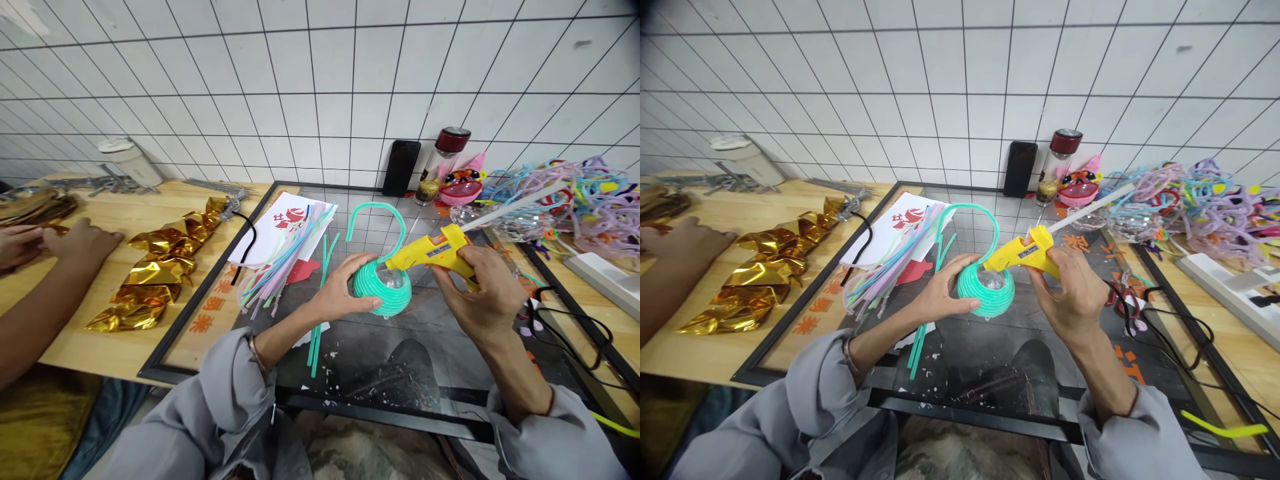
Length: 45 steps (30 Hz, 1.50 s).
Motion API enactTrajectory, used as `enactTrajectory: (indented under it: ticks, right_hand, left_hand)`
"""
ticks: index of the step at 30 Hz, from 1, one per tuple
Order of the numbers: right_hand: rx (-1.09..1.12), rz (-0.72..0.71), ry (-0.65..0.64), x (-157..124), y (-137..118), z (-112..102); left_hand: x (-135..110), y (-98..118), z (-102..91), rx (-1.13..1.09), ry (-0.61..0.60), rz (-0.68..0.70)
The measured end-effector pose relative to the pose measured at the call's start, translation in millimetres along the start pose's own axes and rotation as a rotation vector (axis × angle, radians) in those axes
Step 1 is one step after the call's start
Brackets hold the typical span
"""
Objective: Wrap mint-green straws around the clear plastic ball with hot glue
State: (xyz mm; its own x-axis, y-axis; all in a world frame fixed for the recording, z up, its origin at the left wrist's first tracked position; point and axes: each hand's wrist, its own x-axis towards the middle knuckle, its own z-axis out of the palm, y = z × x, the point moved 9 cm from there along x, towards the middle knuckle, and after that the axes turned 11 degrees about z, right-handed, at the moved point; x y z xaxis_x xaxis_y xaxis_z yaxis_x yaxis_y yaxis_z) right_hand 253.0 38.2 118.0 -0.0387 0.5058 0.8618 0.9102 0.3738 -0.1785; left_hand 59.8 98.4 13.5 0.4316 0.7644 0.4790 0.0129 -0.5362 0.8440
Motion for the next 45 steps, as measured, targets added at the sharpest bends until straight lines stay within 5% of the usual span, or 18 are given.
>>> enactTrajectory:
  ticks: [9, 23, 31, 35, 39, 42, 45]
  right_hand:
    - [0.0, 0.091, -0.058, 0.8, 6.9, 5.9]
    - [0.03, -0.088, 0.049, 0.2, -5.3, -4.0]
    - [0.066, -0.018, 0.02, -0.5, 1.1, -0.3]
    - [0.115, 0.118, -0.02, -1.4, 15.8, 7.4]
    - [0.161, 0.441, -0.107, -7.6, 50.8, 22.6]
    - [0.142, 0.679, -0.239, -18.4, 77.5, 41.2]
    - [-0.055, 0.733, -0.405, -26.8, 91.7, 61.0]
  left_hand:
    - [0.2, 1.6, 0.0, 0.003, -0.002, 0.005]
    - [-0.5, 0.0, 0.2, 0.001, -0.003, 0.006]
    - [-0.1, 0.2, 0.4, 0.002, -0.005, 0.018]
    - [-0.5, -0.5, 0.4, 0.003, 0.0, 0.02]
    - [-0.9, 0.3, 0.2, 0.003, 0.006, 0.027]
    - [-1.6, -0.6, 0.2, 0.003, 0.006, 0.018]
    - [-2.8, -3.1, 0.3, -0.019, 0.01, 0.002]
